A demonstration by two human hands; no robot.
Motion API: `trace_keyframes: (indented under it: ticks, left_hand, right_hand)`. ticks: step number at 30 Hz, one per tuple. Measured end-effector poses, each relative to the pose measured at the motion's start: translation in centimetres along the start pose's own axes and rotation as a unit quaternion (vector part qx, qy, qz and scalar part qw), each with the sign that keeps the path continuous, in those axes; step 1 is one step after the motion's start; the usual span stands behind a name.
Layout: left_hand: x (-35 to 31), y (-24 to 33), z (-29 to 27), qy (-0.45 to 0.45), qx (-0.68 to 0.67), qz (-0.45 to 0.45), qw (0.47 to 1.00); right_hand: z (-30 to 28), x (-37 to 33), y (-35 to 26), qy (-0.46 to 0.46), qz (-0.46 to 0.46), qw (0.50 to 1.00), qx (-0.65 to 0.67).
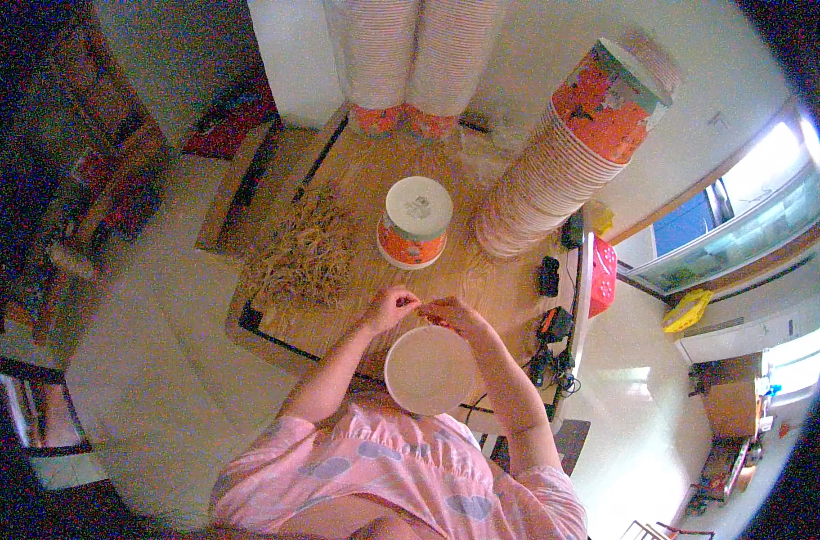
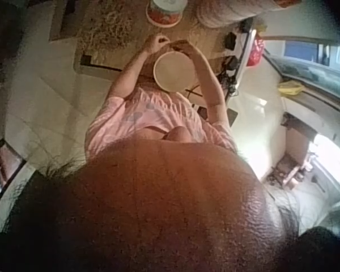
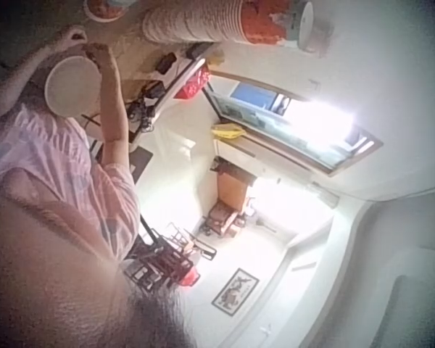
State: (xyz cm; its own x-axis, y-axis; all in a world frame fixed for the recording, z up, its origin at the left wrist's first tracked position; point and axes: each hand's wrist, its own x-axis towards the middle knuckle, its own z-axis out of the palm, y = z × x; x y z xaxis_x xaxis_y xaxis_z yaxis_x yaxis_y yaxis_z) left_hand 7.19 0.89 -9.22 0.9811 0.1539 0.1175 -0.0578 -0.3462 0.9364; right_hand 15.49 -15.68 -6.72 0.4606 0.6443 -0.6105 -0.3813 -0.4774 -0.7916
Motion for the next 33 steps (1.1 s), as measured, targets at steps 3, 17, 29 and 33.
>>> trace_keyframes:
  ticks: [3, 17, 29, 33]
  left_hand:
    - [-0.1, 0.3, 0.1, 0.005, -0.006, -0.017, 1.000]
    - [-0.2, -0.5, 0.3, 0.012, 0.002, -0.018, 1.000]
    - [-0.2, -0.6, 0.3, 0.041, 0.033, 0.013, 0.999]
    - [-0.1, -3.1, 0.1, 0.113, 0.082, 0.026, 0.990]
  right_hand:
    - [-0.1, 0.2, 0.1, -0.004, 0.019, 1.000, 0.016]
    - [-0.5, 0.4, 0.8, -0.003, 0.017, 1.000, 0.020]
    - [-0.3, -1.1, -0.3, -0.037, -0.040, 0.998, -0.035]
    - [-0.1, -1.8, -1.5, -0.043, 0.029, 0.986, -0.161]
